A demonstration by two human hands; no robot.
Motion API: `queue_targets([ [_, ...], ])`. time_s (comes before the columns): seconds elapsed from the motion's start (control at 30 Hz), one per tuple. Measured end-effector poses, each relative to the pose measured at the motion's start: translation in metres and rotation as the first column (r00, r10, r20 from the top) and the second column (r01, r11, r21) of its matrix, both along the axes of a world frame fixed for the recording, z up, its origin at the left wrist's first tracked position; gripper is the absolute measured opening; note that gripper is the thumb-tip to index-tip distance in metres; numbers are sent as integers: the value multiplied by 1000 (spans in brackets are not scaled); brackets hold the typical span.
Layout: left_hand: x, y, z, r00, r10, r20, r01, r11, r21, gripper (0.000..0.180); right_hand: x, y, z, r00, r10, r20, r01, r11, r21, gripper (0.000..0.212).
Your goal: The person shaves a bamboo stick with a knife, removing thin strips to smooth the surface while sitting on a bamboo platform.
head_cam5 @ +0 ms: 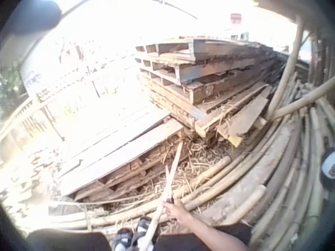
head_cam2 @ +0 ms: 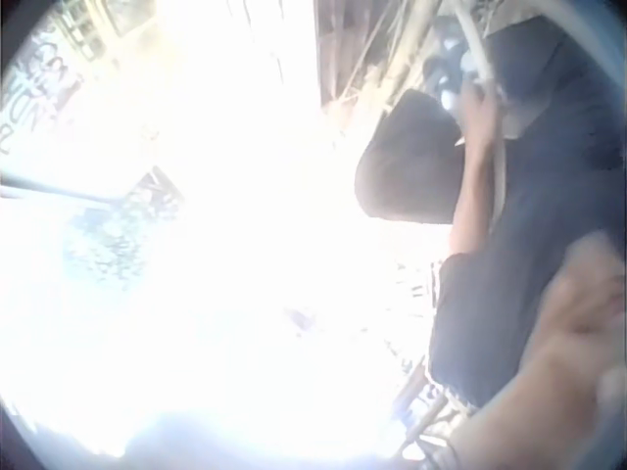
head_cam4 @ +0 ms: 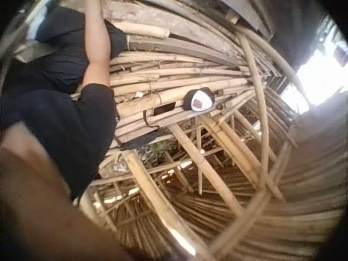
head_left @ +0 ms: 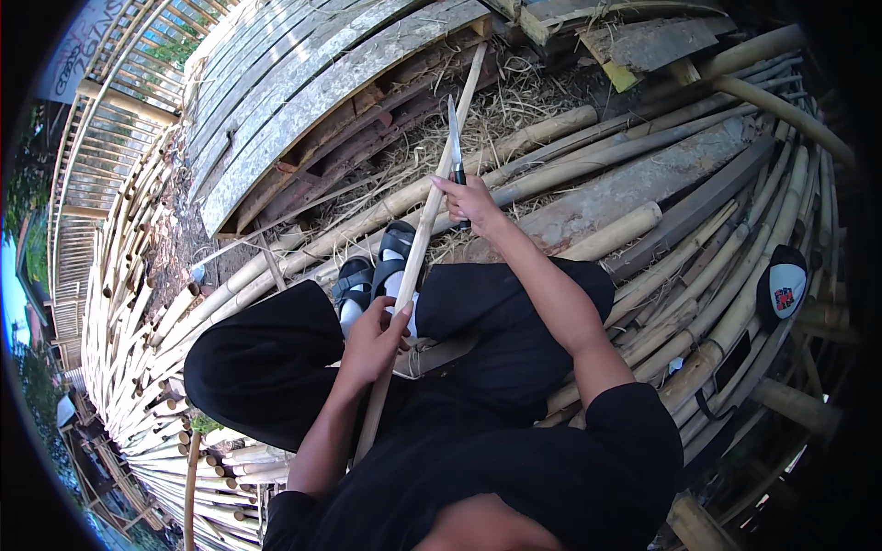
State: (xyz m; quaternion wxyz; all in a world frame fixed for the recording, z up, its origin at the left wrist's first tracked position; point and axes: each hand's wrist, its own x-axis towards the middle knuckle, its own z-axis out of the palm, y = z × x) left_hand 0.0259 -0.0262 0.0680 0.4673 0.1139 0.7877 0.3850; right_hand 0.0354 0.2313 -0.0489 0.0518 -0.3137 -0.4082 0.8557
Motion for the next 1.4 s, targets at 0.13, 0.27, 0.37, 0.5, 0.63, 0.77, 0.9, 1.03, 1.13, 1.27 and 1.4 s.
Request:
queue_targets([
  [0.13,7,17,15,979,-147,-140,127,982,-141,45,6,-1,-6,998,50,-24,-50,999,-16,29],
  [0.27,16,14,11,908,-246,-340,162,953,-257,39,14,-5,-2,997,81,1,-81,996,22,31],
  [0.37,18,13,11,833,-223,-506,161,973,-164,39,18,-9,9,993,118,-14,-117,993,33,31],
  [0.5,9,10,12,881,-160,-445,92,981,-170,46,23,-21,31,973,232,-15,-232,972,22,26],
  [0.63,7,6,13,992,11,-127,-12,1000,-9,32,32,-28,32,946,310,-97,-316,947,-52,22],
  [0.77,11,2,11,964,-75,-254,86,996,32,21,30,-23,23,960,218,-176,-251,948,-195,27],
  [0.9,7,-11,4,902,-60,-427,85,996,39,23,23,-35,25,965,216,-148,-245,945,-215,24],
  [1.03,4,-22,2,939,-102,-329,109,994,1,29,20,-43,12,971,215,-106,-231,956,-181,23],
  [1.13,3,-32,-4,980,-82,-184,107,986,129,35,16,-49,9,974,206,-97,-223,948,-225,21],
  [1.27,8,-33,12,980,-29,195,-21,968,251,43,14,-39,10,978,172,-115,-194,955,-224,27],
  [1.4,12,-35,15,906,7,423,-70,989,133,45,14,-21,11,993,65,-94,-84,972,-219,36],
])
